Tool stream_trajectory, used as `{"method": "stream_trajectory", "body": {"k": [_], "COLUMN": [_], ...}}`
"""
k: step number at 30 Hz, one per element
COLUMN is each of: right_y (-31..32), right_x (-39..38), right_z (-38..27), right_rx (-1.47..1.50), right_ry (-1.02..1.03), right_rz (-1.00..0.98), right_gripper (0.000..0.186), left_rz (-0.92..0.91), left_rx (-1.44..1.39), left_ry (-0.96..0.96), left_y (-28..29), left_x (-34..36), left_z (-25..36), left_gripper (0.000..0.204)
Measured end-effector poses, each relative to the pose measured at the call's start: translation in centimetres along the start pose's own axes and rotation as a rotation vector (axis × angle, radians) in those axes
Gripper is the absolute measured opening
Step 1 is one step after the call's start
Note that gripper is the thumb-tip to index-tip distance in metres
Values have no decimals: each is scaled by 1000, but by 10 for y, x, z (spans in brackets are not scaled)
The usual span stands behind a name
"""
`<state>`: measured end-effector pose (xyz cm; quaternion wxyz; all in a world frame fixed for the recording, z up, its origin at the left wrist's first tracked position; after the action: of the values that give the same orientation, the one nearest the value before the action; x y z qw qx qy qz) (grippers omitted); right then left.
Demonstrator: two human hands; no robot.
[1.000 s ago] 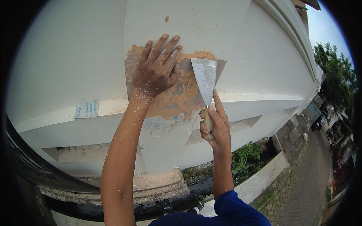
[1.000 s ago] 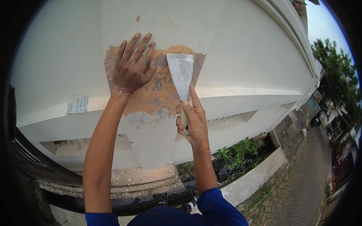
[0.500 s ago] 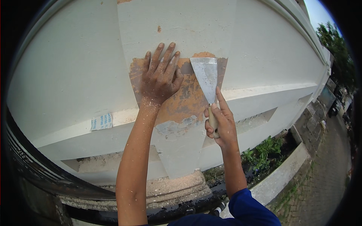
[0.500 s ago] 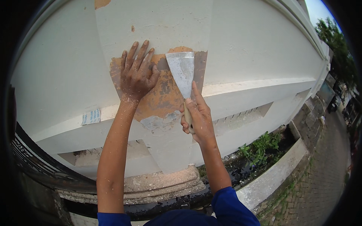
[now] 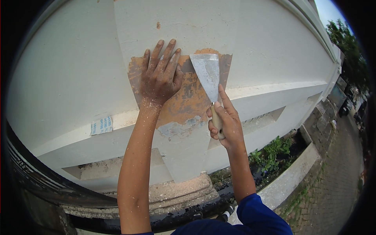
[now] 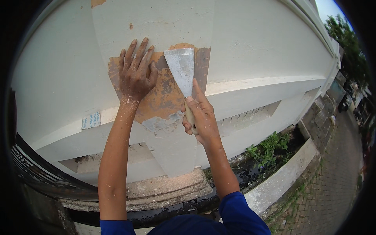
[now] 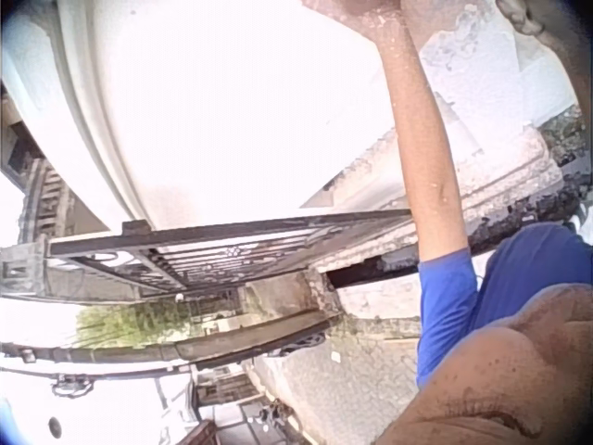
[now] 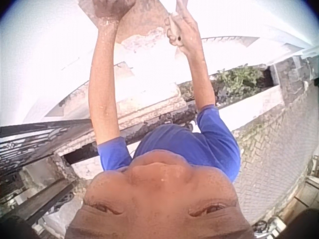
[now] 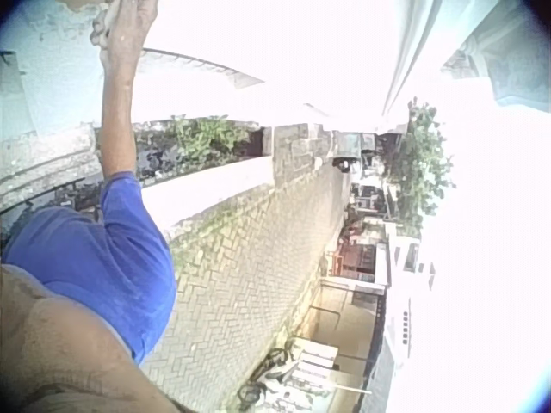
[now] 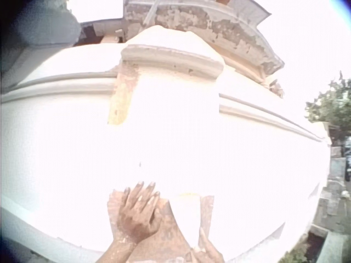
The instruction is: The person scrapes old paint or plaster from an outdoor wall using a metal scraper tool.
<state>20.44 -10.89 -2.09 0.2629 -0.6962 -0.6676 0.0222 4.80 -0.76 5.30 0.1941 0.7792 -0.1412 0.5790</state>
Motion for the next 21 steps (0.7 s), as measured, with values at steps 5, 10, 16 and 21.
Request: {"method": "stream_trajectory", "body": {"k": [5,10,16,21], "right_y": [2,-11,-3,1], "right_x": [1,1,0,-2], "right_z": [4,-2,9,5], "right_rx": [-7,-10,22,-4], "right_ry": [4,26,-5,-3], "right_rz": [-6,3,-15,-13], "right_gripper": [55,55,57,58], "left_rz": [11,16,15,26], "left_rx": [-7,-15,-8,-12], "left_ry": [-1,6,11,6], "left_y": [-1,4,0,0], "left_x": [2,3,-1,1], "left_z": [1,-1,2,1], "left_gripper": [36,35,36,36]}}
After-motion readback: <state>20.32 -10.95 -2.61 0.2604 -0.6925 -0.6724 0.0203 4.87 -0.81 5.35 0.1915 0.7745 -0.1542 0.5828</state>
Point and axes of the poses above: each hand's wrist, its own x-axis towards the middle knuckle, its own y-axis out of the back of the hand, z = x × y, the point moved 3 cm from there along x, towards the middle knuckle, and after that the axes turned 1 degree about y, right-handed, at the moved point
